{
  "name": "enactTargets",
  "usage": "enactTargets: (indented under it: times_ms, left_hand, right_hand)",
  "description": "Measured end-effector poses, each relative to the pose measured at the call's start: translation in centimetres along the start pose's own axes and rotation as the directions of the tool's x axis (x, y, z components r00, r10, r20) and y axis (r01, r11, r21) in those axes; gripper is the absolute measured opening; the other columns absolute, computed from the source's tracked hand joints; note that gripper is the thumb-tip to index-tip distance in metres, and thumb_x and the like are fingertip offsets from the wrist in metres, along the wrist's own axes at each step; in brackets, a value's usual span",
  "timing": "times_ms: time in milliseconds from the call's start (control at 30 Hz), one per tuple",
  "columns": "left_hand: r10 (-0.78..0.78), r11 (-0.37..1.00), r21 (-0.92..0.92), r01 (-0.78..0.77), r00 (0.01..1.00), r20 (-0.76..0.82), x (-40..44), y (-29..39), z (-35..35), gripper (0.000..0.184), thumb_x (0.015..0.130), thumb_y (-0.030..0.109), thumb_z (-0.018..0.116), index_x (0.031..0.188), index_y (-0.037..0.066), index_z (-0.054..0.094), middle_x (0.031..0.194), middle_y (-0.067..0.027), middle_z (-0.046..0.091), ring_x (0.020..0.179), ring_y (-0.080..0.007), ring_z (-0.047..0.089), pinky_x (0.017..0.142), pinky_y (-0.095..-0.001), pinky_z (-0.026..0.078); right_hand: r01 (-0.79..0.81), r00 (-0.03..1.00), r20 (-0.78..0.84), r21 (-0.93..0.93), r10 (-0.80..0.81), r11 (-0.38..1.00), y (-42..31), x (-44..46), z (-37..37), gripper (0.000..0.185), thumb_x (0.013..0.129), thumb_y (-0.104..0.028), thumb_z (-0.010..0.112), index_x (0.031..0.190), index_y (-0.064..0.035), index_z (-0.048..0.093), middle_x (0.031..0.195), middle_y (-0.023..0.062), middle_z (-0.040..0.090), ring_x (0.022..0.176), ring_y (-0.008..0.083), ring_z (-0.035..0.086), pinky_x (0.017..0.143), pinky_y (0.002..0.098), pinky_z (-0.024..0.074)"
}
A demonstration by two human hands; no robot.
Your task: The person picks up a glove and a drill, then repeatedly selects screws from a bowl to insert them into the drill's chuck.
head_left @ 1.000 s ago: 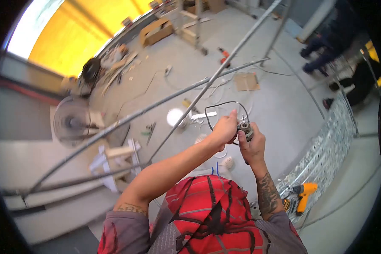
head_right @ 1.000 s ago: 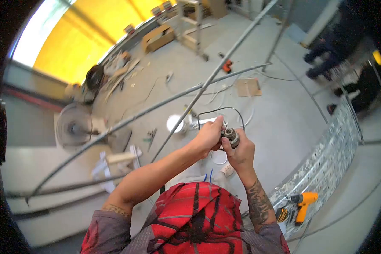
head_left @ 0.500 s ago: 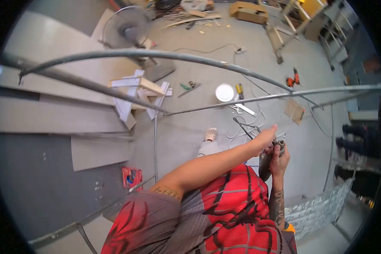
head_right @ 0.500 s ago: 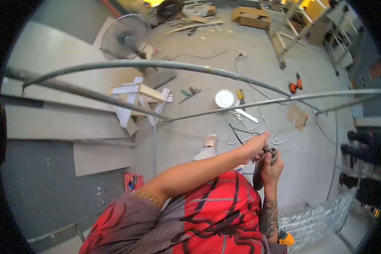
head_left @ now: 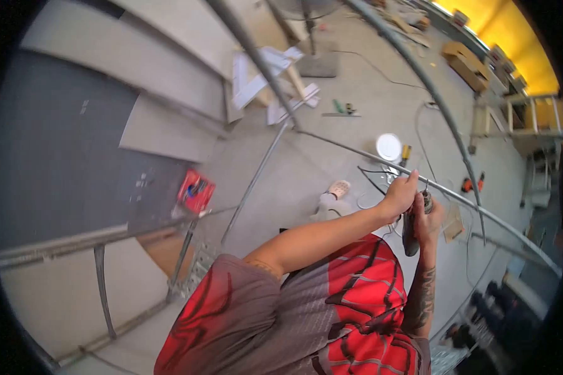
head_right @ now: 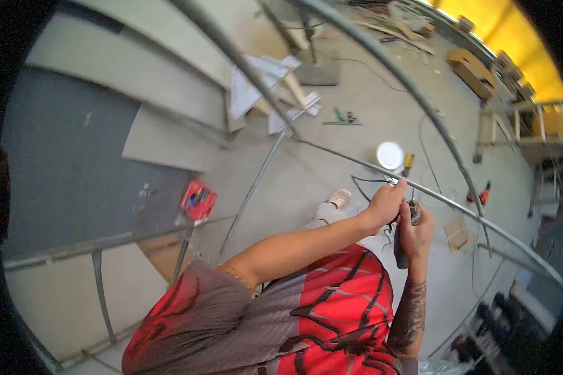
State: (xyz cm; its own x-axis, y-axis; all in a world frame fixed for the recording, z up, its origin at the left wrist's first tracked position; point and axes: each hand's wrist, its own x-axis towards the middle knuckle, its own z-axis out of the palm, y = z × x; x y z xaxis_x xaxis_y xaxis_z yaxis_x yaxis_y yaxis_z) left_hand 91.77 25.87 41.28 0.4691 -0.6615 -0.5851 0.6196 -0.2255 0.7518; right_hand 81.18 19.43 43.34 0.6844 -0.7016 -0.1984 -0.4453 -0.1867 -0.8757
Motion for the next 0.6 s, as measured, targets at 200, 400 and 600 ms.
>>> enactTargets:
  times_ms: [200, 400, 600]
  left_hand:
    - [0.071, 0.985, -0.131, -0.116, 0.950, -0.303, 1.1, 1.0, -6.6, 0.059, 0.101, 0.045, 0.038, 0.060, 0.006, 0.053, 0.056, -0.0009, 0.050, 0.051, -0.0120, 0.045, 0.048, -0.0327, 0.037]
    - [0.071, 0.980, -0.163, -0.116, 0.963, -0.259, 0.8, 1.5, -10.8, 0.050, 0.101, 0.039, 0.038, 0.059, 0.014, 0.049, 0.052, 0.0022, 0.042, 0.042, -0.0102, 0.036, 0.039, -0.0293, 0.028]
    - [-0.041, 0.979, -0.203, 0.018, 0.993, -0.114, 3.1, 0.3, -8.1, 0.050, 0.102, 0.038, 0.038, 0.059, 0.013, 0.045, 0.049, 0.0034, 0.039, 0.037, -0.0091, 0.034, 0.035, -0.0284, 0.025]
  right_hand:
    - [0.103, 0.973, 0.217, -0.105, -0.079, 0.989, -3.3, 4.9, 6.8, 0.036, 0.091, -0.028, 0.062, 0.073, 0.0027, 0.063, 0.061, 0.0050, 0.061, 0.055, 0.0120, 0.054, 0.053, 0.0314, 0.0434]
    - [0.164, 0.952, 0.278, -0.115, -0.127, 0.980, -6.1, 5.3, 9.8, 0.038, 0.089, -0.035, 0.062, 0.081, 0.0012, 0.070, 0.068, 0.0161, 0.068, 0.062, 0.0239, 0.067, 0.065, 0.0360, 0.0510]
    - [-0.012, 0.994, 0.099, -0.230, 0.036, 0.973, -3.3, 4.6, 6.9, 0.051, 0.082, -0.053, 0.062, 0.071, -0.0044, 0.070, 0.061, 0.0150, 0.065, 0.060, 0.0318, 0.066, 0.059, 0.0400, 0.0519]
